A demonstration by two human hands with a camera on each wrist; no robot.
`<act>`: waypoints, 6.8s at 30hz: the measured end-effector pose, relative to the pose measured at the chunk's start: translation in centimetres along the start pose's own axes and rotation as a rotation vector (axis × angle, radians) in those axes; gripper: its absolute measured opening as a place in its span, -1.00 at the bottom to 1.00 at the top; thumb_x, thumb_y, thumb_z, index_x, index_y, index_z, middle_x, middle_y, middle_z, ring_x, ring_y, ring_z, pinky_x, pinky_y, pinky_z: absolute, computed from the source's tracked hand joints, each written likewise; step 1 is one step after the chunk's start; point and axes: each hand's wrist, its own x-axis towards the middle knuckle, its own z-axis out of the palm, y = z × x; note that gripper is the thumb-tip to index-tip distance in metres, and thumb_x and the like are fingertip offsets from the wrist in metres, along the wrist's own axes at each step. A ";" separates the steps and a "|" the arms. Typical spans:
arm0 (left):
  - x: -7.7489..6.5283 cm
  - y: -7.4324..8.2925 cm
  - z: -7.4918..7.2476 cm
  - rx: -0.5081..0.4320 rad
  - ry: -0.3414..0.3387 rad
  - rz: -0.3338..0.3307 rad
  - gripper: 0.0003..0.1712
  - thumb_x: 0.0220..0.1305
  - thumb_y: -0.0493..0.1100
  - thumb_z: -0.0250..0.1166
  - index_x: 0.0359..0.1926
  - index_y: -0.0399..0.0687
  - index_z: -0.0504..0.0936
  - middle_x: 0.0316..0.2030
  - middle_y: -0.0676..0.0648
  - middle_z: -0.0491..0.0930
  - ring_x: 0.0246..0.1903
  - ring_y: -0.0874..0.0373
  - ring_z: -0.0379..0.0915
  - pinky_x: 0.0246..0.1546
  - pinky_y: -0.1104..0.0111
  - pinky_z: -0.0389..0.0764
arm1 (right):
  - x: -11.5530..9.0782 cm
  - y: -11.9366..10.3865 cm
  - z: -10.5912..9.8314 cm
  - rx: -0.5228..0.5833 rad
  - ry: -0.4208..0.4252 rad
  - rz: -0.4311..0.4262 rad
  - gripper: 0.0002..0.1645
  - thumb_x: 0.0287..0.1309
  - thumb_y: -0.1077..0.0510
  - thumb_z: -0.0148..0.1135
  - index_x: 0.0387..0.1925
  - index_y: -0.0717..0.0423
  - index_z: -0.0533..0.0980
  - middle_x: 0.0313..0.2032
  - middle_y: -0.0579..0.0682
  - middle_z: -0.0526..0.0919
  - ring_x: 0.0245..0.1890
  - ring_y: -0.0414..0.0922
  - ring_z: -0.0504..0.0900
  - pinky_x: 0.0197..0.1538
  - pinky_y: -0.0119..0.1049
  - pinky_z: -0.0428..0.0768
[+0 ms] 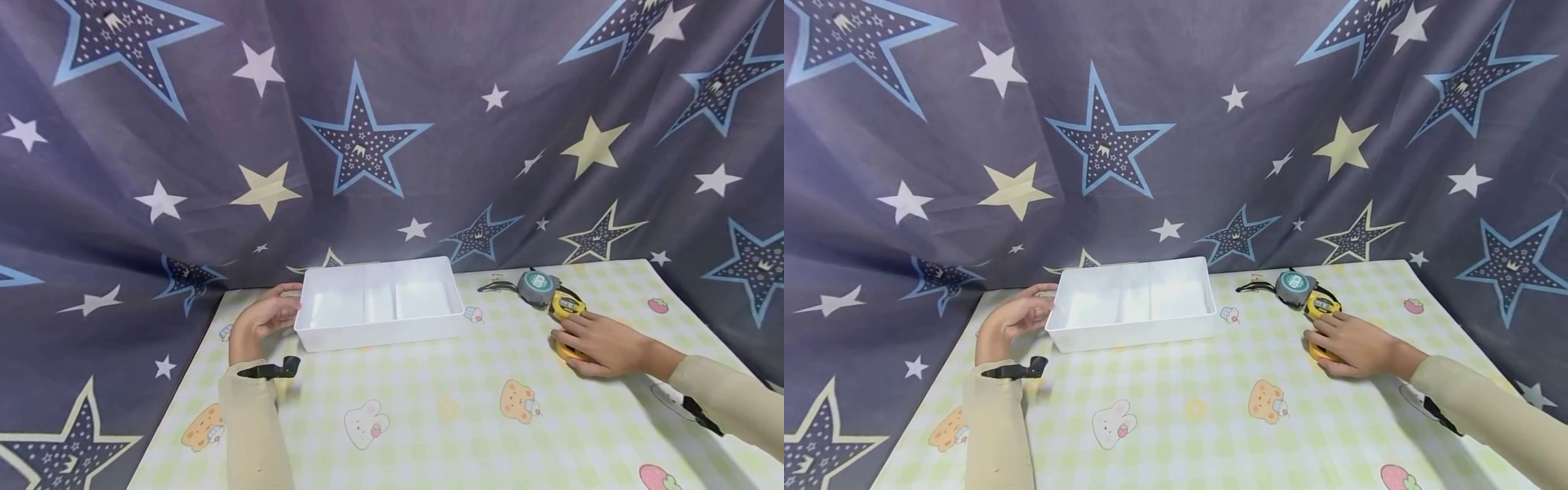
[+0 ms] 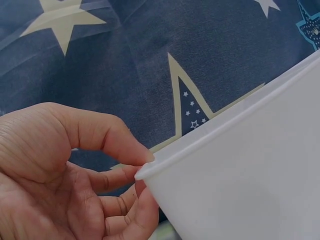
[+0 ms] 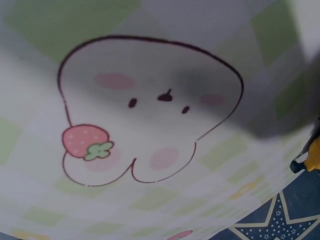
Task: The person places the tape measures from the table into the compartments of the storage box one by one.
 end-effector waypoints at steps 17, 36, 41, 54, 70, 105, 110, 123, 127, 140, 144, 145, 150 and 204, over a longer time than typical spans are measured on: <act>-0.2 0.0 0.0 0.010 0.016 0.003 -0.20 0.39 -0.34 0.16 0.55 -0.16 0.03 -0.34 0.15 0.64 -0.32 0.29 0.60 -0.13 0.33 0.62 | 0.2 -0.1 -0.2 0.027 -0.013 0.004 -0.43 0.34 -0.22 0.18 0.14 0.10 0.52 -0.05 0.03 0.61 -0.12 -0.11 0.58 -0.07 -0.13 0.61; -0.4 -0.2 0.0 0.025 0.018 0.012 -0.20 0.38 -0.32 0.16 0.56 -0.16 0.05 -0.27 0.15 0.64 -0.24 0.26 0.64 -0.10 0.35 0.62 | 7.0 2.2 -3.8 -0.044 0.104 -0.012 -0.51 0.36 -0.20 0.01 -0.01 0.12 0.47 -0.30 -0.05 0.42 -0.33 -0.12 0.35 -0.19 -0.10 0.47; -0.5 -0.3 0.1 0.021 0.023 0.014 -0.21 0.37 -0.35 0.15 0.55 -0.18 0.06 -0.31 0.17 0.66 -0.26 0.27 0.63 -0.12 0.36 0.62 | 10.4 2.8 -5.2 -0.060 0.159 -0.034 -0.46 0.38 -0.20 -0.06 0.00 0.18 0.47 -0.30 0.02 0.43 -0.34 -0.06 0.36 -0.21 -0.07 0.46; -0.3 -0.4 0.2 0.038 0.037 0.000 -0.21 0.38 -0.31 0.17 0.55 -0.12 0.09 -0.23 0.14 0.60 -0.22 0.27 0.59 -0.07 0.31 0.57 | 16.6 3.7 -7.5 -0.114 0.137 -0.082 -0.41 0.31 -0.18 0.06 0.12 0.18 0.46 -0.26 0.07 0.48 -0.34 -0.03 0.39 -0.18 -0.08 0.48; -0.5 -0.1 -0.2 0.029 0.047 0.001 -0.22 0.40 -0.30 0.17 0.55 -0.13 0.09 -0.24 0.15 0.61 -0.21 0.28 0.60 -0.09 0.34 0.58 | 22.3 4.2 -8.2 -0.066 -0.001 -0.072 -0.30 0.52 -0.32 -0.33 0.19 0.12 0.42 -0.19 0.06 0.51 -0.27 -0.02 0.42 -0.14 -0.03 0.51; -0.3 -0.7 -0.1 0.026 0.052 0.020 -0.24 0.41 -0.31 0.14 0.55 -0.13 0.10 -0.19 0.10 0.64 -0.20 0.27 0.62 -0.09 0.36 0.59 | 32.7 1.6 -9.3 0.374 -0.499 0.415 -0.58 0.42 -0.06 0.14 0.18 0.02 0.44 -0.06 0.12 0.62 -0.23 -0.04 0.52 -0.14 -0.11 0.50; -0.5 -0.7 -0.1 0.053 0.054 0.036 -0.22 0.36 -0.32 0.17 0.54 -0.16 0.13 -0.09 0.06 0.67 -0.17 0.25 0.64 -0.01 0.34 0.59 | 33.7 1.6 -9.4 0.504 -0.607 0.451 -0.74 0.38 0.04 0.21 -0.02 0.07 0.45 -0.28 -0.04 0.60 -0.37 -0.14 0.41 -0.21 -0.23 0.36; -0.3 -0.6 -0.1 0.010 0.066 0.004 -0.29 0.40 -0.33 0.13 0.51 -0.10 0.14 -0.17 0.07 0.62 -0.19 0.25 0.61 -0.10 0.37 0.59 | 35.5 1.6 -8.3 0.557 -0.678 0.507 -0.61 0.16 0.12 0.41 0.02 0.06 0.55 -0.03 0.05 0.59 -0.21 -0.10 0.55 -0.06 -0.20 0.59; -0.3 -0.5 -0.1 0.012 0.068 0.004 -0.27 0.39 -0.33 0.13 0.52 -0.10 0.13 -0.16 0.08 0.62 -0.17 0.25 0.61 -0.04 0.34 0.57 | 35.8 1.7 -8.0 0.609 -0.704 0.536 -0.61 0.16 0.16 0.41 0.03 0.07 0.55 -0.12 0.04 0.57 -0.30 -0.11 0.55 -0.16 -0.22 0.60; -0.5 -0.4 0.1 -0.001 0.043 0.016 -0.26 0.40 -0.35 0.09 0.53 -0.14 0.08 -0.23 0.10 0.64 -0.12 0.21 0.59 0.13 0.18 0.49 | 36.0 1.6 -6.5 0.550 -0.758 0.571 -0.60 0.11 0.15 0.43 0.01 0.03 0.57 -0.13 -0.02 0.58 -0.31 -0.16 0.53 -0.27 -0.34 0.52; -0.4 -0.4 0.2 0.008 0.057 0.016 -0.26 0.39 -0.35 0.11 0.53 -0.14 0.10 -0.23 0.09 0.61 -0.16 0.22 0.56 0.07 0.23 0.50 | 35.8 1.6 -6.1 0.523 -0.757 0.585 -0.54 0.10 0.13 0.46 0.06 0.02 0.57 -0.10 -0.02 0.59 -0.29 -0.17 0.53 -0.18 -0.27 0.59; -0.4 -0.5 0.2 0.017 0.063 0.019 -0.26 0.38 -0.34 0.12 0.53 -0.14 0.11 -0.22 0.08 0.61 -0.15 0.22 0.56 0.04 0.26 0.52 | 35.8 1.6 -6.0 0.517 -0.759 0.588 -0.54 0.10 0.12 0.46 0.06 0.01 0.57 -0.09 -0.03 0.59 -0.28 -0.16 0.53 -0.15 -0.25 0.61; -0.5 -0.7 0.0 0.053 0.074 0.038 -0.26 0.39 -0.33 0.15 0.53 -0.14 0.14 -0.15 0.06 0.62 -0.16 0.25 0.60 -0.06 0.35 0.59 | 35.8 1.4 -5.5 0.508 -0.751 0.580 -0.54 0.11 0.08 0.48 0.05 0.01 0.57 -0.04 -0.03 0.58 -0.21 -0.14 0.52 -0.13 -0.27 0.57; -1.0 -0.4 0.4 0.076 0.063 0.076 -0.26 0.37 -0.39 0.15 0.53 -0.21 0.17 -0.25 0.10 0.48 -0.31 0.29 0.47 -0.18 0.45 0.59 | 35.5 0.7 -3.4 0.474 -0.732 0.531 -0.54 -0.06 0.22 0.54 -0.05 0.00 0.63 0.02 -0.03 0.59 -0.15 -0.13 0.52 -0.11 -0.31 0.52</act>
